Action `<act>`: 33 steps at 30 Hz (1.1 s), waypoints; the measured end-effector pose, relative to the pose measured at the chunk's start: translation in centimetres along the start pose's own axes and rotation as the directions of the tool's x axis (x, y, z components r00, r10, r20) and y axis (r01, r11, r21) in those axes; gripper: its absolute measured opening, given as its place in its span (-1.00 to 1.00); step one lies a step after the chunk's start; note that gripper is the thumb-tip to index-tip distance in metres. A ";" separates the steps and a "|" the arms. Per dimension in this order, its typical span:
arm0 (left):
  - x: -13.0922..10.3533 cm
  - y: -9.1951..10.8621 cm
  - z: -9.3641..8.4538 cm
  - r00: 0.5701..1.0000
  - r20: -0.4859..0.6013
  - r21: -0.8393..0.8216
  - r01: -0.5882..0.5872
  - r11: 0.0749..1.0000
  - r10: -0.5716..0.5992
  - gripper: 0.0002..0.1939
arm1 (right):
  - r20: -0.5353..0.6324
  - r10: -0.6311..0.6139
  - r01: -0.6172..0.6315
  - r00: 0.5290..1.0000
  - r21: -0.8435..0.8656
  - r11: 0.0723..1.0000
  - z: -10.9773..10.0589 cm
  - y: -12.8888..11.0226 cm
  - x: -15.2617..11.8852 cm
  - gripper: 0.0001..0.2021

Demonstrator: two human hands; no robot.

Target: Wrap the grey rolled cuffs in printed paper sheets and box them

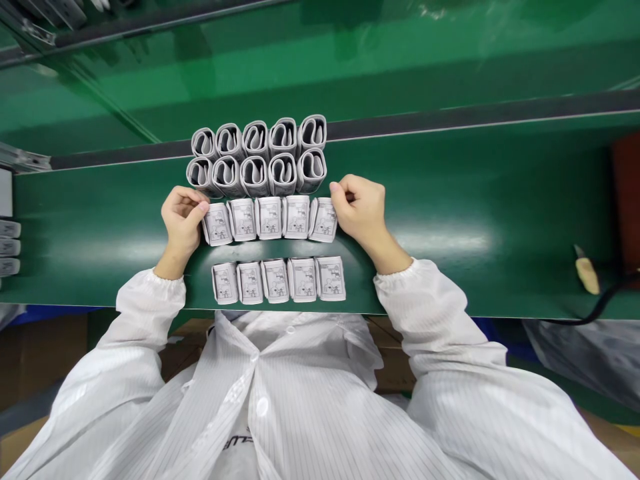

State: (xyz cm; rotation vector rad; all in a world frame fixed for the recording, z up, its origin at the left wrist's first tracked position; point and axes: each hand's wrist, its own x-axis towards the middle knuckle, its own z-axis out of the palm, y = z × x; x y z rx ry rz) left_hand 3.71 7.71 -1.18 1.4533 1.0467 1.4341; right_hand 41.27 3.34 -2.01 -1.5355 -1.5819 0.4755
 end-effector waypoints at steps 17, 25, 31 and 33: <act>0.0 0.0 0.0 1.000 -0.002 0.006 0.004 1.000 -0.004 -0.48 | 0.013 0.022 -0.022 1.000 -0.011 1.000 -0.1 -0.2 0.1 -0.46; 0.0 -0.2 -0.2 1.000 0.009 0.002 0.017 1.000 -0.017 -0.48 | 0.015 0.012 -0.011 1.000 -0.025 1.000 -0.1 -0.1 0.0 -0.44; -0.2 -0.2 -0.2 0.999 0.018 -0.037 0.032 0.999 -0.031 -0.50 | -0.001 -0.010 0.010 1.000 -0.005 1.000 -0.1 0.0 -0.1 -0.43; -0.2 -0.2 -0.2 0.999 0.020 -0.041 0.045 0.998 -0.044 -0.51 | -0.010 -0.009 0.009 1.000 -0.007 1.000 0.0 0.1 -0.2 -0.44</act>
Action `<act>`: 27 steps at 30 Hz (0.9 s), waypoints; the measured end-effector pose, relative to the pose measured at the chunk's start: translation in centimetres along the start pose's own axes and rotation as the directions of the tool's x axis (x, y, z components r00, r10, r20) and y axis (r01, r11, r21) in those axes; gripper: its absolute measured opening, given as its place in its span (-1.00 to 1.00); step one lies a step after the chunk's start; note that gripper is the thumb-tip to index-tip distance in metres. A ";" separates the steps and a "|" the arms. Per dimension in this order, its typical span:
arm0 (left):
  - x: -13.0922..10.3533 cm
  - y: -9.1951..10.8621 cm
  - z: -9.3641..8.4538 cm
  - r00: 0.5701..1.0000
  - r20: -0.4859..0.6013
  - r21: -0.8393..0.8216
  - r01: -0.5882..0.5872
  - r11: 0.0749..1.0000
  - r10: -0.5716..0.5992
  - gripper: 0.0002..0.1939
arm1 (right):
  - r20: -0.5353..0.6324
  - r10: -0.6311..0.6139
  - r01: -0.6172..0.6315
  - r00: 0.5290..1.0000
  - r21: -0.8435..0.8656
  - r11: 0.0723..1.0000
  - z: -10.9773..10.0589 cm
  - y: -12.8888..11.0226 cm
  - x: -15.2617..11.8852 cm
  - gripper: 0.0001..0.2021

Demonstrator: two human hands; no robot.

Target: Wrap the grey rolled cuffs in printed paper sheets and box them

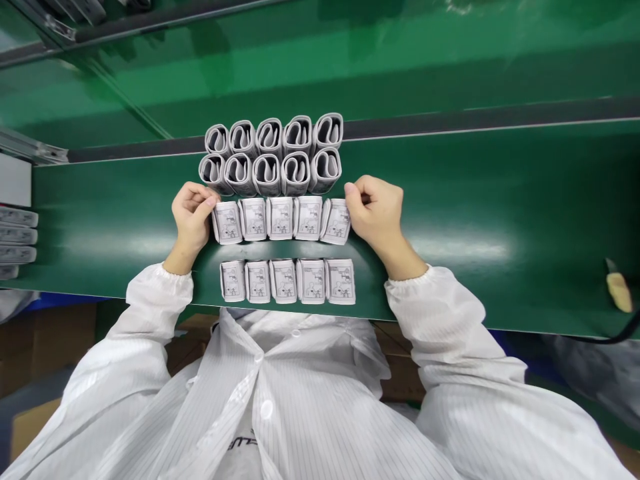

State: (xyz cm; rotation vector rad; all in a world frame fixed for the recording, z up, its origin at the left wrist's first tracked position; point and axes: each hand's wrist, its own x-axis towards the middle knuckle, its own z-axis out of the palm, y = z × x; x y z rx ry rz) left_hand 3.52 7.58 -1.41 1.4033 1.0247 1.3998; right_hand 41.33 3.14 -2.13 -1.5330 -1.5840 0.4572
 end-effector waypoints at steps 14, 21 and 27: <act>0.0 0.1 0.1 1.000 0.008 -0.038 0.009 0.999 -0.009 -0.52 | -0.025 -0.004 0.005 1.000 0.043 0.999 0.1 0.4 -0.3 -0.44; -0.1 0.3 0.3 1.000 0.007 0.007 -0.022 1.000 0.022 -0.49 | -0.037 -0.036 0.037 0.999 0.034 0.999 0.3 0.8 -0.2 -0.44; 0.0 0.3 0.2 1.000 -0.004 0.057 -0.023 0.998 0.023 -0.40 | -0.052 -0.055 0.057 0.997 0.031 0.998 0.2 0.5 -0.1 -0.42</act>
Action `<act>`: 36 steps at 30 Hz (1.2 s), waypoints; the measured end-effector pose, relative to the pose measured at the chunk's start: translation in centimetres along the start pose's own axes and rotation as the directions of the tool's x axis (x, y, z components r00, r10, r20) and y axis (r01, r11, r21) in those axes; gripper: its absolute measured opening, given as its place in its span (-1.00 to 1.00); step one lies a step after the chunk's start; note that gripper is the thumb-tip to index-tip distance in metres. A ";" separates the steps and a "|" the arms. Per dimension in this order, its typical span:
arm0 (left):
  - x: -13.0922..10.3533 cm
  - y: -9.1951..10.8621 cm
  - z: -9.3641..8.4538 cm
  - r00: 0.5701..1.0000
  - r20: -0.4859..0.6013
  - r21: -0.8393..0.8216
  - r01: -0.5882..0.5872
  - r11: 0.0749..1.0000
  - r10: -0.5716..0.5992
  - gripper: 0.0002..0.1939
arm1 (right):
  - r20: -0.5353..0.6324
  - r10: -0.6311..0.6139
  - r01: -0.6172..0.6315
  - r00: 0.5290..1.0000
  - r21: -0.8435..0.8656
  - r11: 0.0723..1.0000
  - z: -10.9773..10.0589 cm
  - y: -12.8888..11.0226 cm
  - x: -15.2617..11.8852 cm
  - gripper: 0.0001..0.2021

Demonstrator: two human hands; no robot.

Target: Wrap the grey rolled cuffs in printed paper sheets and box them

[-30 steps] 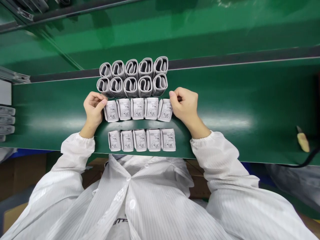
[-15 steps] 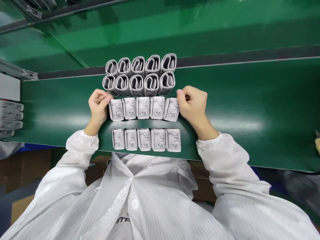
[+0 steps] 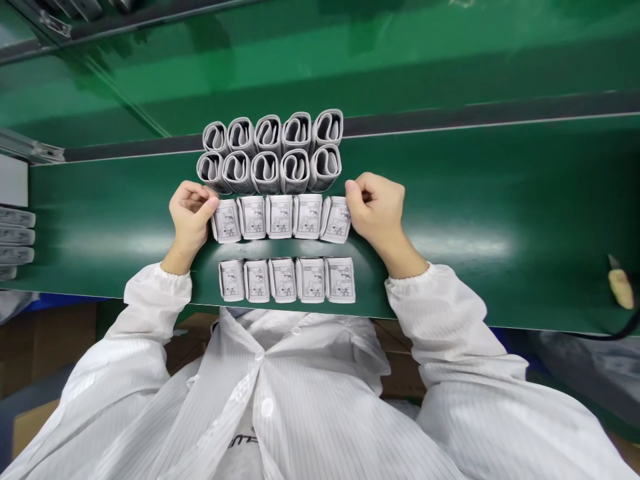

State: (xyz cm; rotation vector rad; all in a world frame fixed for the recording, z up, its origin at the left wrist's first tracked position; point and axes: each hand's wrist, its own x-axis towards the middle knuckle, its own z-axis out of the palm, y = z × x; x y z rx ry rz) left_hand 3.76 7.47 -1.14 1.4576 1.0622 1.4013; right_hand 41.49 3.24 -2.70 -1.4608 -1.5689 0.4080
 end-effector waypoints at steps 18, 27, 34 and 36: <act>0.4 -0.1 0.0 0.998 -0.057 0.104 -0.011 0.994 0.017 -0.39 | -0.009 -0.048 0.048 0.999 -0.002 0.999 0.0 0.1 -0.1 -0.47; 0.4 -0.4 -0.1 0.999 -0.024 0.073 -0.032 0.997 0.034 -0.41 | -0.015 -0.077 0.077 0.997 -0.006 0.997 0.1 0.1 0.0 -0.51; 0.4 -0.1 0.0 0.998 -0.065 0.096 -0.011 0.995 0.018 -0.39 | -0.027 -0.075 0.076 0.997 0.010 0.997 0.0 -0.2 0.1 -0.48; 0.4 0.1 0.1 0.997 -0.082 0.114 0.012 0.993 -0.003 -0.38 | -0.021 -0.054 0.054 0.998 0.009 0.998 0.1 -0.2 0.1 -0.44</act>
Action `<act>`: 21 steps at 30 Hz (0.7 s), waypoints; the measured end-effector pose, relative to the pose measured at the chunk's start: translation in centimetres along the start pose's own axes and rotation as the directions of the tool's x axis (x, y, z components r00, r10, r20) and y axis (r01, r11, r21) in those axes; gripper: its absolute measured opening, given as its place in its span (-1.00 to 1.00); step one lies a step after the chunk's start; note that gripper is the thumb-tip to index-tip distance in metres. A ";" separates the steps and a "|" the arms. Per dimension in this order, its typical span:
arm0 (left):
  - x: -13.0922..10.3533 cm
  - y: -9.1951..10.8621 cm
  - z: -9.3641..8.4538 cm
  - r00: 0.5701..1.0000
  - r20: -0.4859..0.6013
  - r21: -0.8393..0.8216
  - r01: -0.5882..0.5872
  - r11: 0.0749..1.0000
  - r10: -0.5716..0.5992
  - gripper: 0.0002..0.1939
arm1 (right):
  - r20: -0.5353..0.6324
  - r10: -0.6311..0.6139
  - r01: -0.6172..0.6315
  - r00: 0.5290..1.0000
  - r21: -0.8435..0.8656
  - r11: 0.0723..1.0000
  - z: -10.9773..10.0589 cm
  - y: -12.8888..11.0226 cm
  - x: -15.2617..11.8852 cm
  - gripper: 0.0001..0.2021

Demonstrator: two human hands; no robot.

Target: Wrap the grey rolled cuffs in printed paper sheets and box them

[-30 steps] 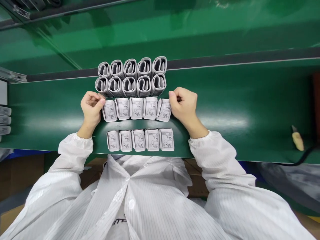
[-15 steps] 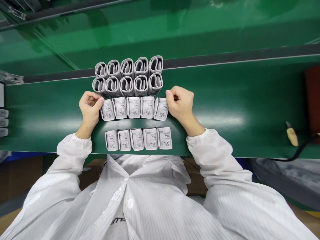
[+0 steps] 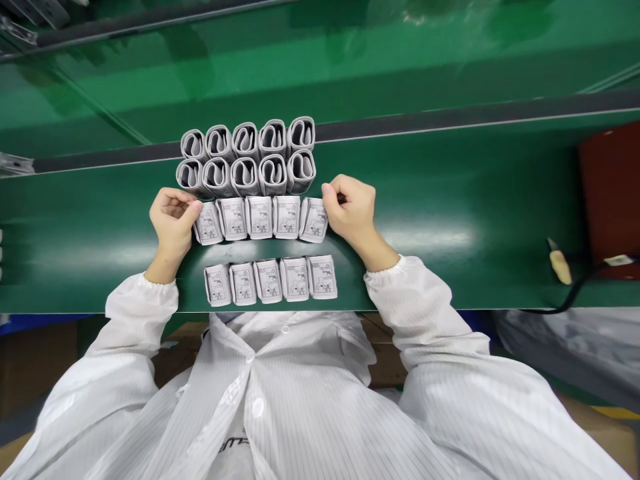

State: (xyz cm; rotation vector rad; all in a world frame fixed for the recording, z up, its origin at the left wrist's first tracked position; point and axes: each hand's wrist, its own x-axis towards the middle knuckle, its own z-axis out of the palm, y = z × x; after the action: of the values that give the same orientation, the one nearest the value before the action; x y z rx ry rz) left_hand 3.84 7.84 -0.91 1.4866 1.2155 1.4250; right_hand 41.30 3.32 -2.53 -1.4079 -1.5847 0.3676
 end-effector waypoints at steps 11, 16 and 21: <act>0.1 0.6 0.2 1.000 -0.019 0.040 0.022 0.999 -0.022 -0.32 | -0.001 0.022 -0.022 1.000 -0.015 1.000 0.1 0.2 0.0 -0.38; 0.1 0.6 0.2 1.000 -0.019 0.033 0.015 0.999 -0.015 -0.33 | -0.018 -0.001 0.001 1.000 0.019 1.000 0.2 0.2 0.0 -0.38; 0.1 0.4 0.1 1.000 -0.012 0.033 0.023 0.999 -0.022 -0.35 | -0.022 -0.003 0.003 1.000 0.019 1.000 0.2 0.2 0.0 -0.37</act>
State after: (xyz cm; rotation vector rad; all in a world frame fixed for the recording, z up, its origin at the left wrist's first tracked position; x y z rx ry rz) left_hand 4.01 7.82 -0.47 1.4845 1.2644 1.4063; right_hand 41.24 3.45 -2.73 -1.3904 -1.5616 0.3632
